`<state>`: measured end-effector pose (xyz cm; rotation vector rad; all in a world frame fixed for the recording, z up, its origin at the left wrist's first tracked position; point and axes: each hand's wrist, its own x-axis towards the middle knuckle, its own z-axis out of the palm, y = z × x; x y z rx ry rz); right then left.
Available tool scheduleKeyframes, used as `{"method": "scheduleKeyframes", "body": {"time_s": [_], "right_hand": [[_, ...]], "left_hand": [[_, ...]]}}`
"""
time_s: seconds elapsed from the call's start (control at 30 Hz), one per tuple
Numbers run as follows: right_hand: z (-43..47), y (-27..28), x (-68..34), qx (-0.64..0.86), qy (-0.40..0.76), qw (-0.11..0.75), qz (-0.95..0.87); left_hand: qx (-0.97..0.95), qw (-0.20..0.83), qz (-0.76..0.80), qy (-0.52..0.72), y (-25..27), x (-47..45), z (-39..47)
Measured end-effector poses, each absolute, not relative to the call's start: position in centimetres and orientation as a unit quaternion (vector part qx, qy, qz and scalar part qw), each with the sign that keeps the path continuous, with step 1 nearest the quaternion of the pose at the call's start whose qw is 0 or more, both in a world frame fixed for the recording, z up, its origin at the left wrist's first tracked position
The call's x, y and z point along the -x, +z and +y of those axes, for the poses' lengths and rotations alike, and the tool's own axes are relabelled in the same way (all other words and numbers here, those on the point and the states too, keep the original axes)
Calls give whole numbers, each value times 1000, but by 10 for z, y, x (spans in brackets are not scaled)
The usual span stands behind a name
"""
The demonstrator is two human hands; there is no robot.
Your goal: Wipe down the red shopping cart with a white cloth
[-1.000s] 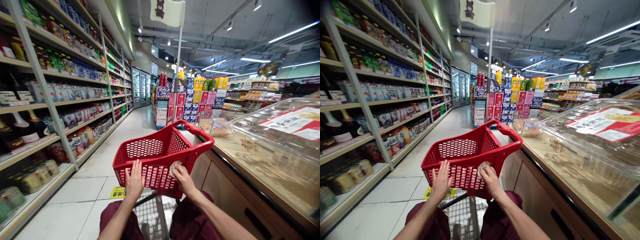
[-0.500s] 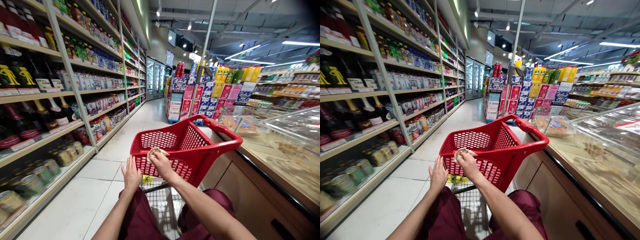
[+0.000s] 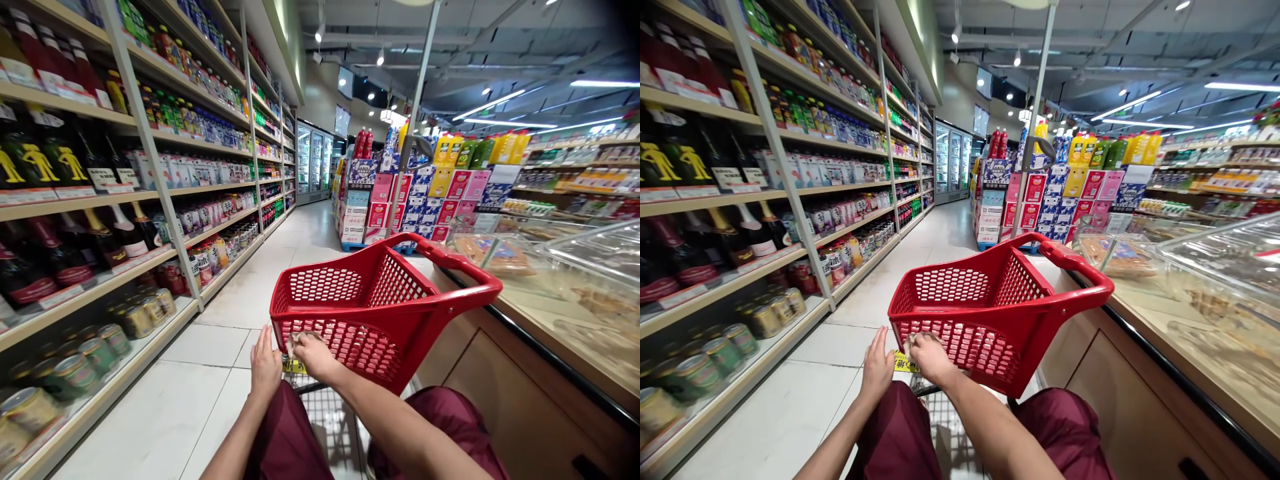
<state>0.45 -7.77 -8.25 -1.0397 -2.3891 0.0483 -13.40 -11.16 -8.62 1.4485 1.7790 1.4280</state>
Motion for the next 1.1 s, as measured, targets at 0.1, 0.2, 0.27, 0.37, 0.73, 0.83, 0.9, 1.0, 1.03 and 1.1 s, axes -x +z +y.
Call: {"method": "scheduleKeyframes", "body": {"time_s": [0.1, 0.2, 0.27, 0.37, 0.73, 0.83, 0.9, 1.0, 1.03, 1.1], "right_hand": [[-90, -88, -14, 421, 108, 332, -837], [-96, -76, -21, 438, 281, 428, -739], [-101, -69, -30, 472, 334, 449, -681], [-118, -70, -50, 498, 203, 443, -717], [-86, -51, -49, 285, -182, 370, -865], [-70, -58, -58, 276, -242, 312, -876], [-73, -80, -69, 258, -254, 249, -898], [-80, -99, -85, 263, -245, 212, -909], [-80, -97, -90, 272, -244, 219, -905], [-77, -83, -100, 295, -248, 247, -889]], "left_hand": [[-457, 371, 593, 550, -86, 120, -109], [-426, 479, 534, 552, -83, 94, -110], [-350, 565, 485, 568, -80, 77, -112], [-271, 608, 474, 577, -77, 61, -116], [-330, 614, 543, 468, -36, 98, -115], [-329, 509, 619, 500, -36, 118, -108], [-335, 496, 631, 494, -45, 119, -108], [-360, 486, 634, 482, -62, 108, -111], [-370, 480, 632, 483, -67, 103, -111], [-397, 461, 624, 490, -75, 92, -109]]}}
